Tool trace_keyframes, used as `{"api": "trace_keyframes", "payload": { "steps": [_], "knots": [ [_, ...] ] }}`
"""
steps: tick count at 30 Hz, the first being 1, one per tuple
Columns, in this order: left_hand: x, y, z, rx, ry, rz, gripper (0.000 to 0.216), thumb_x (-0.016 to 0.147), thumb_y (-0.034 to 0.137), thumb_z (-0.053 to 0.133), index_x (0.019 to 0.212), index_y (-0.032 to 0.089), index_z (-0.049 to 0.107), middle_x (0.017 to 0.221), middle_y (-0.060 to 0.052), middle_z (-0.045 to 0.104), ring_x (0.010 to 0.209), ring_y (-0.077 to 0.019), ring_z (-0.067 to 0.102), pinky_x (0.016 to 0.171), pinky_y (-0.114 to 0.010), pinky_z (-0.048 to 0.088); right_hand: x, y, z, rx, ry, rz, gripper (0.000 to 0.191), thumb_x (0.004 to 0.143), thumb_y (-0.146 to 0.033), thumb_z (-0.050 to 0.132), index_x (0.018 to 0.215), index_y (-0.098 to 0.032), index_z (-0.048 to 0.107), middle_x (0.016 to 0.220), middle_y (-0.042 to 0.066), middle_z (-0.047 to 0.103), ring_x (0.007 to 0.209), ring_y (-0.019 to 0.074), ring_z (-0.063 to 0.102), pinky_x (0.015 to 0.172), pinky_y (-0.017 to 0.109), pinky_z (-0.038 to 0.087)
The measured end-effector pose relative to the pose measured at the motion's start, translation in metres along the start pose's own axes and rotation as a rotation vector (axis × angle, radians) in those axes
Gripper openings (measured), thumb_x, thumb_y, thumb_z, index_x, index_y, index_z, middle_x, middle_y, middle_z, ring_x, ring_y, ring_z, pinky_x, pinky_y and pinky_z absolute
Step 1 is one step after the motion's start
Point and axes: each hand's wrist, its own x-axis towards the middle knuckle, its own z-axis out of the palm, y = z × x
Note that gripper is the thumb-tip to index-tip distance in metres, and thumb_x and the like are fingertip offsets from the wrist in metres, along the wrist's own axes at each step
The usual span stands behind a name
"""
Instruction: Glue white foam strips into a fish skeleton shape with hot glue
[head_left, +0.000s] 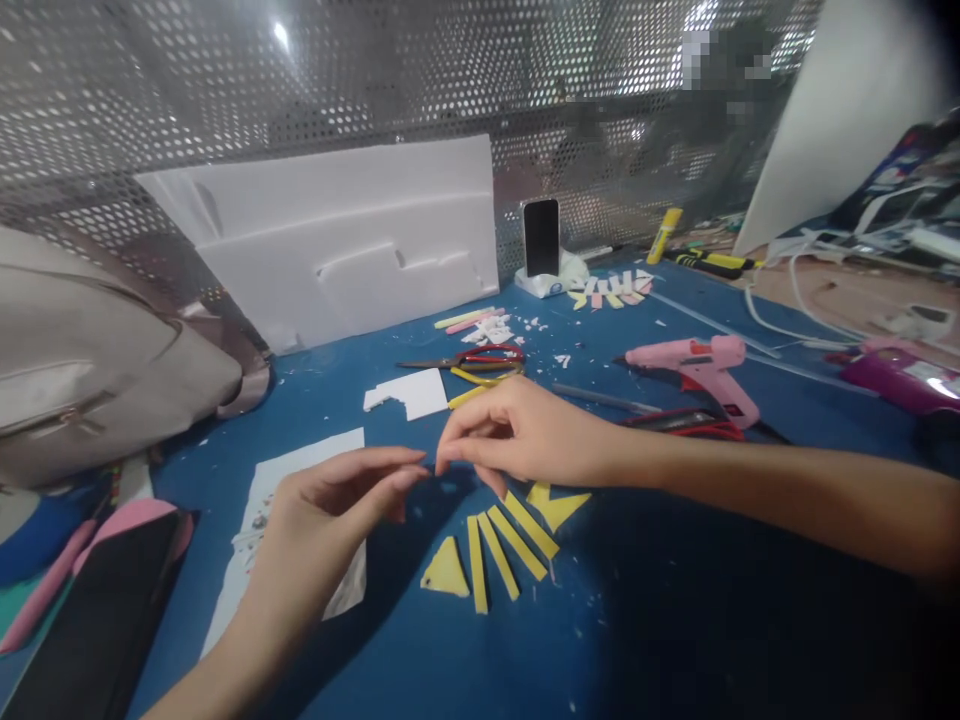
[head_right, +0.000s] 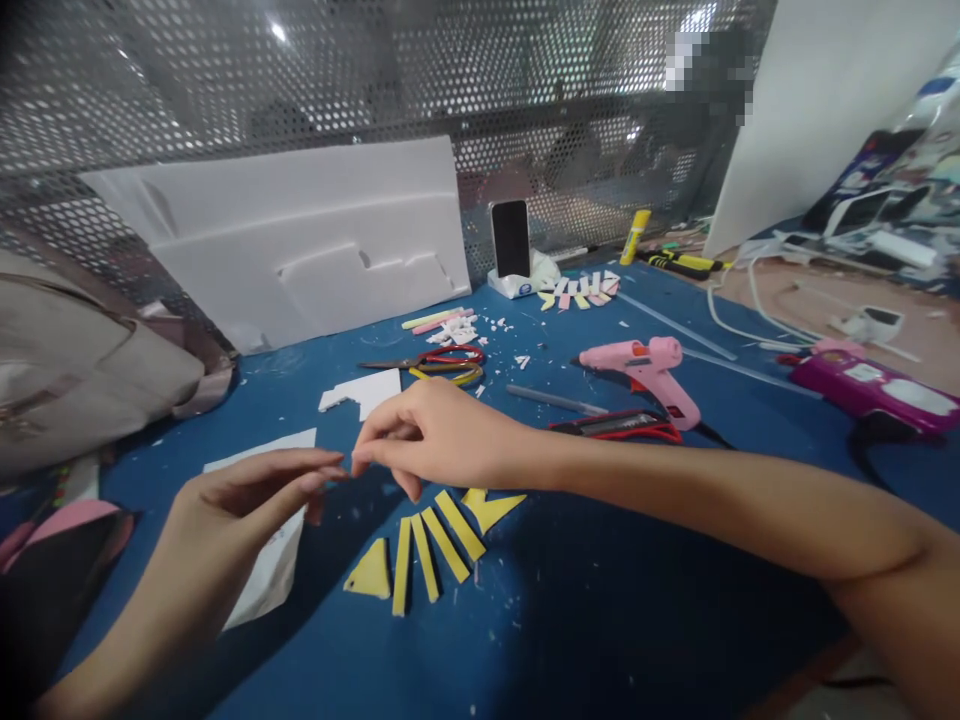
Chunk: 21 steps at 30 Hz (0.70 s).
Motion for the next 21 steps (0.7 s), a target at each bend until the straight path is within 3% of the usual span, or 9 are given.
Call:
{"api": "trace_keyframes", "payload": {
  "steps": [7, 13, 17, 21],
  "knots": [
    [-0.0094, 0.0073, 0.0087, -0.066, -0.009, -0.066, 0.013, 0.073, 0.031, 0.076, 0.081, 0.021, 0.072, 0.065, 0.001, 0.069, 0.056, -0.0109, 0.060, 0.058, -0.021, 0.052, -0.0026, -0.0003, 0.0067, 0.008, -0.054, 0.037, 0.022, 0.091, -0.030, 0.055, 0.088, -0.014, 0.069, 0.057, -0.002, 0.059, 0.051, 0.0066, 0.054, 0.054, 0.019, 0.039],
    [-0.0052, 0.0041, 0.0095, -0.175, -0.165, -0.150, 0.017, 0.069, 0.031, 0.079, 0.074, 0.018, 0.069, 0.063, -0.001, 0.070, 0.053, -0.0113, 0.062, 0.052, -0.020, 0.050, -0.0052, -0.0003, 0.0090, -0.197, 0.008, -0.132, 0.019, 0.091, -0.027, 0.055, 0.084, -0.016, 0.069, 0.058, -0.004, 0.056, 0.050, 0.0049, 0.042, 0.051, 0.020, 0.030],
    [-0.0081, 0.0050, 0.0116, -0.180, -0.157, -0.142, 0.009, 0.075, 0.026, 0.074, 0.074, 0.018, 0.071, 0.065, -0.002, 0.071, 0.055, -0.0107, 0.063, 0.056, -0.020, 0.051, -0.0045, -0.0012, 0.0083, -0.309, 0.029, -0.167, 0.018, 0.090, -0.027, 0.058, 0.081, -0.016, 0.069, 0.057, -0.005, 0.052, 0.051, 0.0050, 0.038, 0.052, 0.022, 0.027],
    [-0.0067, 0.0037, 0.0078, -0.149, -0.130, -0.063, 0.008, 0.078, 0.028, 0.073, 0.074, 0.020, 0.072, 0.064, 0.000, 0.069, 0.057, -0.0099, 0.062, 0.056, -0.018, 0.050, -0.0039, -0.0025, 0.0075, -0.237, 0.025, -0.121, 0.018, 0.091, -0.026, 0.055, 0.082, -0.016, 0.067, 0.061, -0.004, 0.057, 0.054, 0.0052, 0.043, 0.053, 0.020, 0.030]
  ]
}}
